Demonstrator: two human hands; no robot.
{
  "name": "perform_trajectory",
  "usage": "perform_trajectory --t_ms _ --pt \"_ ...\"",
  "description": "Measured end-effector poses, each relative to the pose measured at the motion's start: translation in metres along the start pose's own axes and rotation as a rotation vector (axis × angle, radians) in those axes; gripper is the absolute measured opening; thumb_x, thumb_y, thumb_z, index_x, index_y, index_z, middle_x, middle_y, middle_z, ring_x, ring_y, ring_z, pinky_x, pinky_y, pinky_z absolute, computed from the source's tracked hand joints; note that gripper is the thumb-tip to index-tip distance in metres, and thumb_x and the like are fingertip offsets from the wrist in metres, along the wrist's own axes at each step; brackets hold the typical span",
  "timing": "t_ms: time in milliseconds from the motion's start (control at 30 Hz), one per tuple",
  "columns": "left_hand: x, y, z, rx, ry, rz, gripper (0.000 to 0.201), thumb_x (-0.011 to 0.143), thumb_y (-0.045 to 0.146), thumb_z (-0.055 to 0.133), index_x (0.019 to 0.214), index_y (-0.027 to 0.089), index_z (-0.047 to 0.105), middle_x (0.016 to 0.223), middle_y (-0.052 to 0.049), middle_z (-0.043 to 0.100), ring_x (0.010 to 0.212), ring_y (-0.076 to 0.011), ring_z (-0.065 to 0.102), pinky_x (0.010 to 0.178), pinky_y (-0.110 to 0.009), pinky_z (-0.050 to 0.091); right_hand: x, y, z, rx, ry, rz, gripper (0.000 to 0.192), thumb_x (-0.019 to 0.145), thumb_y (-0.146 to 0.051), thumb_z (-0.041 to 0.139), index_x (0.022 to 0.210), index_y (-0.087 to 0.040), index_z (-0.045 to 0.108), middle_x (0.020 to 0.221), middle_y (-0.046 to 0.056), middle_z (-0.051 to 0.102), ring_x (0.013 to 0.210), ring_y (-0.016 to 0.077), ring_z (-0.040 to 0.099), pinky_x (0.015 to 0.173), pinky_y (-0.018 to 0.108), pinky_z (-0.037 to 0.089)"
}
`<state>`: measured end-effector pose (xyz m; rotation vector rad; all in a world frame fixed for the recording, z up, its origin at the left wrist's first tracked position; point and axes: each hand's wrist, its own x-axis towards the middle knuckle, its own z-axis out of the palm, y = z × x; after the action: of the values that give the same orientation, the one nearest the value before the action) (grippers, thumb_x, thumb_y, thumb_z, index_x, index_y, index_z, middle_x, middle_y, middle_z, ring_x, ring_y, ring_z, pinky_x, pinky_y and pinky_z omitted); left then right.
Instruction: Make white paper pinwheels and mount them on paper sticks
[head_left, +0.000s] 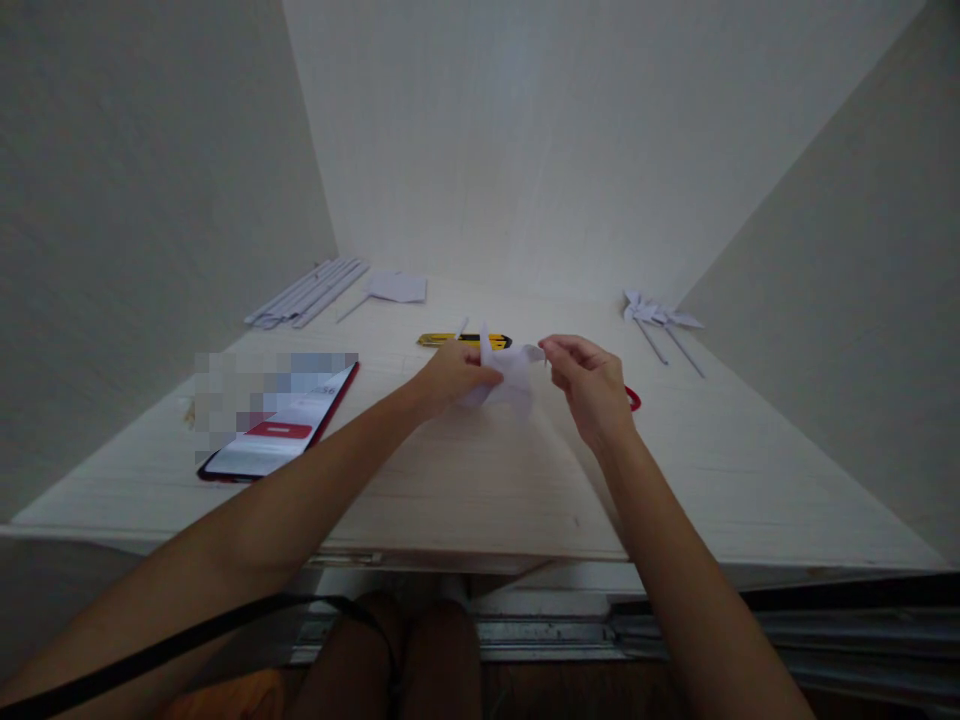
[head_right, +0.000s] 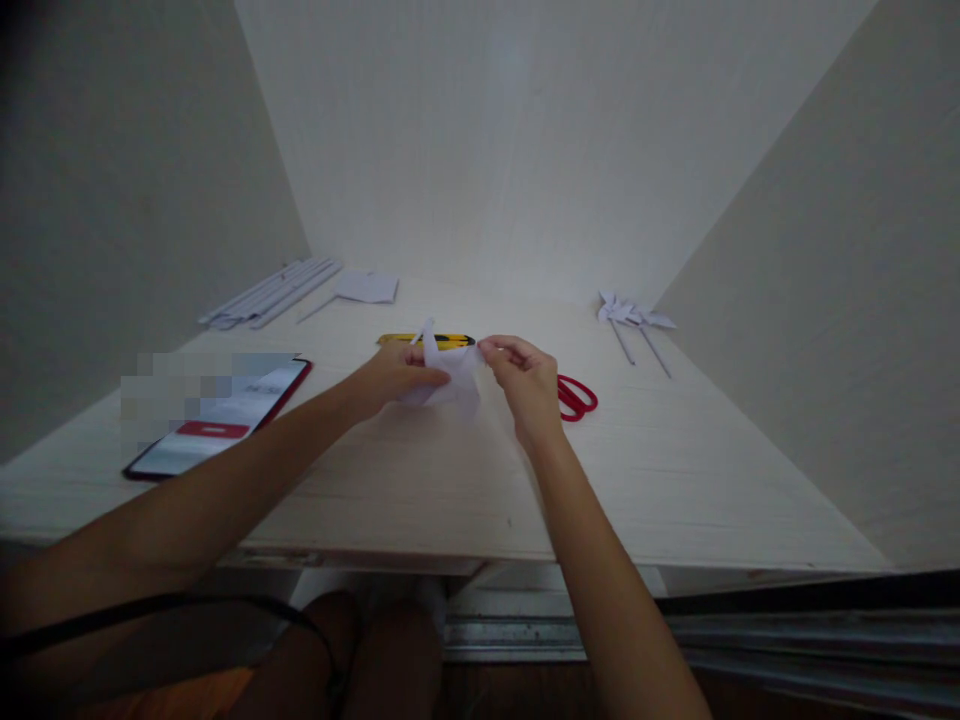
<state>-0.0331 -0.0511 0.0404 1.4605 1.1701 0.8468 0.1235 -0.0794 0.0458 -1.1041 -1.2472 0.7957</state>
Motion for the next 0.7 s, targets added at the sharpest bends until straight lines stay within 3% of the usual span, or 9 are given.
perform_trajectory --t_ms 200,333,433,700 --pt "0.001 -0.002 0.0 0.05 -0.054 -0.087 0.012 0.059 0.011 0.064 0.07 0.009 0.066 0.06 -0.002 0.06 0.05 -0.009 0.052 0.049 -0.022 0.041 -0.005 0.014 0.005 -0.193 -0.213 -0.076 0.017 0.069 -0.032 0.058 0.07 -0.016 0.058 0.058 0.002 0.061 0.043 0.0076 0.048 0.043 0.022 0.037" --pt "0.0 -0.001 0.001 0.063 -0.059 -0.106 0.005 0.058 0.009 0.063 0.063 0.01 0.065 0.051 0.001 0.055 0.044 -0.0062 0.046 0.046 -0.02 0.039 -0.008 0.022 0.008 -0.381 -0.24 -0.141 0.012 0.072 -0.029 0.055 0.069 -0.017 0.059 0.059 0.002 0.062 0.046 0.0091 0.052 0.049 0.024 0.042" --pt "0.0 0.0 0.0 0.131 -0.033 -0.074 0.003 0.056 0.009 0.064 0.057 0.011 0.063 0.045 0.004 0.05 0.04 -0.0039 0.04 0.041 -0.017 0.031 -0.011 0.023 0.008 -0.398 -0.247 -0.156 0.012 0.073 -0.028 0.053 0.071 -0.017 0.059 0.061 0.002 0.063 0.049 0.0096 0.054 0.051 0.024 0.043" --pt "0.0 -0.002 -0.001 0.151 -0.051 -0.045 0.001 0.057 0.012 0.063 0.058 0.011 0.064 0.048 0.003 0.052 0.046 -0.0064 0.044 0.045 -0.018 0.032 -0.015 0.018 0.007 -0.516 -0.272 -0.225 0.011 0.074 -0.024 0.051 0.072 -0.017 0.06 0.063 0.002 0.063 0.056 0.0113 0.056 0.055 0.025 0.043"
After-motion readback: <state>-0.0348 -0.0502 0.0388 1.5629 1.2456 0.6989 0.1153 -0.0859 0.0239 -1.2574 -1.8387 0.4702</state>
